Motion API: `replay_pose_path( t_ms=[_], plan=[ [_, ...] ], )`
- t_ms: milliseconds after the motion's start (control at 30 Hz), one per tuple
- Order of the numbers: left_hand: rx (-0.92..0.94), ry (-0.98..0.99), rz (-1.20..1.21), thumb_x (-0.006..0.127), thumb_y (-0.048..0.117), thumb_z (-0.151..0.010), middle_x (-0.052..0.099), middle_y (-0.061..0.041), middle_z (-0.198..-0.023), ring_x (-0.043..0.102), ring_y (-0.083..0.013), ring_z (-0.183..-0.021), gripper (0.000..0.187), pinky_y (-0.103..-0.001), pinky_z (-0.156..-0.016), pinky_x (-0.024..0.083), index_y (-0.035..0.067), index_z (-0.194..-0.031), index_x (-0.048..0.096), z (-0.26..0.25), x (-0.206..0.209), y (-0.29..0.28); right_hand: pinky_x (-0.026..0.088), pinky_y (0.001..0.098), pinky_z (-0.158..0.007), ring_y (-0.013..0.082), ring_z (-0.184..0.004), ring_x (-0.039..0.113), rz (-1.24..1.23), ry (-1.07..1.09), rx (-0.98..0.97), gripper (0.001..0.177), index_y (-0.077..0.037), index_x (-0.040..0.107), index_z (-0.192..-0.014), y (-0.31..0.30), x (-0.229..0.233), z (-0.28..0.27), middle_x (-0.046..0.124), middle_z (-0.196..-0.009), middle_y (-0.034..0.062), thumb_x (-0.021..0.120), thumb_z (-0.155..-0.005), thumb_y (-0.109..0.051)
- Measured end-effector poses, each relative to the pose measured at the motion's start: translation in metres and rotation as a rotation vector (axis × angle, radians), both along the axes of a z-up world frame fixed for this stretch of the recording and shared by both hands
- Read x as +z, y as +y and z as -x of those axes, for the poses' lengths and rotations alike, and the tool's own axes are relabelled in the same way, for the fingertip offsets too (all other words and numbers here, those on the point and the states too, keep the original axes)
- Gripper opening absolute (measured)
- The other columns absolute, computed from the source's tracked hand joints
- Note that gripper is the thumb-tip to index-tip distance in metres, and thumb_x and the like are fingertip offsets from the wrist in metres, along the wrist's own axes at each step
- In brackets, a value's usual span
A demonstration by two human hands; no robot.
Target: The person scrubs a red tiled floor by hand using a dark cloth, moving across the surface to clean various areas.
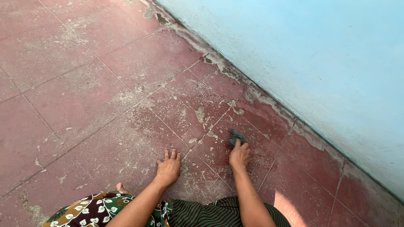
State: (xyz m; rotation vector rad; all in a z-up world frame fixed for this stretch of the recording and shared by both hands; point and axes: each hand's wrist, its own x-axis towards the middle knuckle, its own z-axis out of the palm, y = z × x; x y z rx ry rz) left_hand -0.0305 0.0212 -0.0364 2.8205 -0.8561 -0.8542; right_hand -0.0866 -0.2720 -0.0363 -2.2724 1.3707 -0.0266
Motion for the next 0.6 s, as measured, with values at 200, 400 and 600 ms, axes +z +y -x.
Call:
replay_pose_path(
  t_ms=[200, 400, 600],
  plan=[
    [0.037, -0.020, -0.012, 0.047, 0.007, -0.102, 0.007, -0.016, -0.171, 0.011, -0.0417, -0.156, 0.065, -0.075, -0.110, 0.032, 0.006, -0.161, 0.020, -0.002, -0.019, -0.009, 0.059, 0.0385, -0.074, 0.0273, -0.092, 0.058, 0.307, 0.178, 0.771, 0.058, -0.010, 0.040, -0.156, 0.083, -0.020, -0.017, 0.054, -0.117, 0.0202, 0.039, -0.099, 0.002],
    [0.022, -0.041, -0.073, 0.058, 0.017, -0.098, 0.007, -0.025, -0.172, 0.011, -0.0449, -0.159, 0.063, -0.066, -0.109, 0.038, 0.000, -0.153, 0.032, 0.001, -0.016, -0.003, 0.055, 0.0393, -0.079, 0.0255, -0.095, 0.058, 0.472, -0.109, 1.085, 0.054, -0.023, 0.061, -0.140, 0.128, -0.022, -0.014, 0.059, -0.110, 0.0128, 0.049, -0.093, 0.000],
    [-0.002, 0.124, -0.122, 0.069, 0.022, -0.093, -0.007, -0.022, -0.170, 0.000, -0.0426, -0.157, 0.096, -0.075, -0.116, 0.018, -0.001, -0.162, 0.007, -0.009, 0.011, 0.001, 0.048, 0.0380, -0.066, 0.0248, -0.082, 0.055, 0.097, -0.136, -0.012, 0.049, 0.001, 0.048, -0.126, 0.013, 0.012, -0.015, 0.053, -0.106, 0.0189, 0.029, -0.114, -0.042]
  ],
)
